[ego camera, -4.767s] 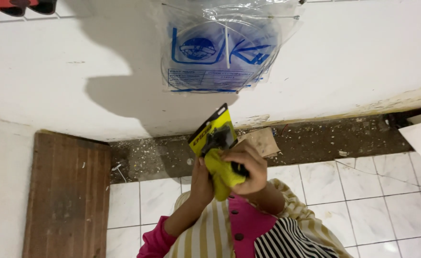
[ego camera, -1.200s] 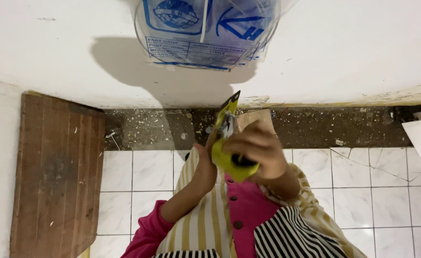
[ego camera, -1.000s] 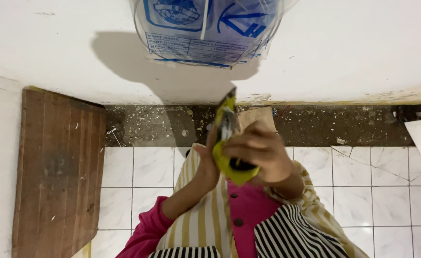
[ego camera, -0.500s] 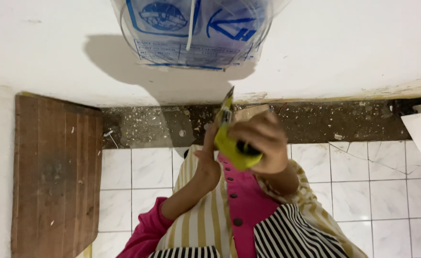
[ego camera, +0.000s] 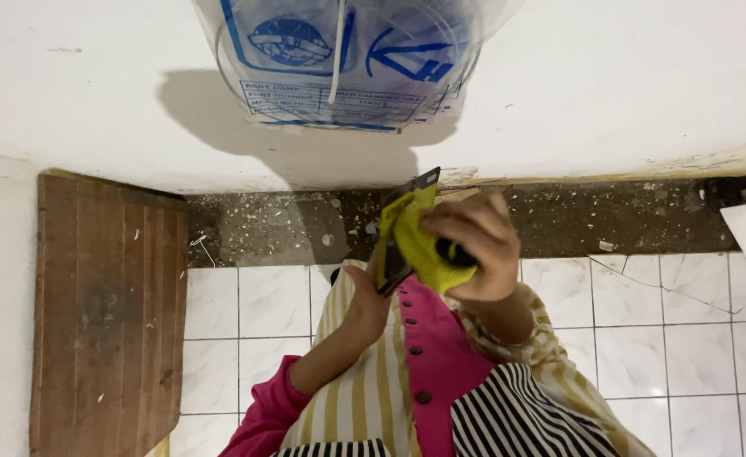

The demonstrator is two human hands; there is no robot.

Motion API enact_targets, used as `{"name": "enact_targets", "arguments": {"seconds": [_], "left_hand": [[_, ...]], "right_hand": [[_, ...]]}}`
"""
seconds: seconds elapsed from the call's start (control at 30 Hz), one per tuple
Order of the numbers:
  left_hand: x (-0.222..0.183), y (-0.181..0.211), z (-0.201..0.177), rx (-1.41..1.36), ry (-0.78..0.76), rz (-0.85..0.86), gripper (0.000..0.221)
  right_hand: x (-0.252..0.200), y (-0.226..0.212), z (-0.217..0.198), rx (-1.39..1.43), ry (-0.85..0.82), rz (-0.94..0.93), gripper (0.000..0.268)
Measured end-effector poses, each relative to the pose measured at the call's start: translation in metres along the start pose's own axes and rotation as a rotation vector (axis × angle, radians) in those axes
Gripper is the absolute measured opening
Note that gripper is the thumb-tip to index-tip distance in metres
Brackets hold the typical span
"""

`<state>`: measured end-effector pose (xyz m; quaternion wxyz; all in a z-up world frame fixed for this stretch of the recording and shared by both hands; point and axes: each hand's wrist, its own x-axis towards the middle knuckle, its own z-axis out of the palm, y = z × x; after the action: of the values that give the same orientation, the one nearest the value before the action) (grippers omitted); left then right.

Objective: Cleaning a packaged motorcycle spare part with a yellow cloth.

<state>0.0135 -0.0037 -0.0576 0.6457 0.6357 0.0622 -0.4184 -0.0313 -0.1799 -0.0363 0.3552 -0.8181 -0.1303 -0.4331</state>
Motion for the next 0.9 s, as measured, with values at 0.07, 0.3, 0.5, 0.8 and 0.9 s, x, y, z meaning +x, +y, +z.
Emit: {"name": "enact_targets", "arguments": {"seconds": [0.07, 0.3, 0.5, 0.8, 0.9], "left_hand": [[0.004, -0.009, -0.008, -0.215, 0.055, -0.081, 0.079], [0.030, -0.067, -0.041, 0.552, -0.134, 0.612, 0.041], [0.043, -0.106, -0.057, 0.793, -0.115, 1.171, 0.056], [0.050, -0.086, -0.038, -0.163, -0.294, 0.413, 0.062], [0.048, -0.057, -0.032, -0.131, -0.282, 0.466, 0.064]], "right_hand": [[0.002, -0.011, 0.002, 0.006, -0.014, -0.028, 0.034], [0.005, -0.011, 0.003, 0.203, -0.053, 0.025, 0.031], [-0.003, -0.013, 0.013, 0.075, 0.085, 0.031, 0.035], [0.011, -0.029, 0.016, 0.017, 0.151, 0.187, 0.045], [0.024, -0.054, 0.012, 0.028, 0.090, 0.181, 0.038]]}}
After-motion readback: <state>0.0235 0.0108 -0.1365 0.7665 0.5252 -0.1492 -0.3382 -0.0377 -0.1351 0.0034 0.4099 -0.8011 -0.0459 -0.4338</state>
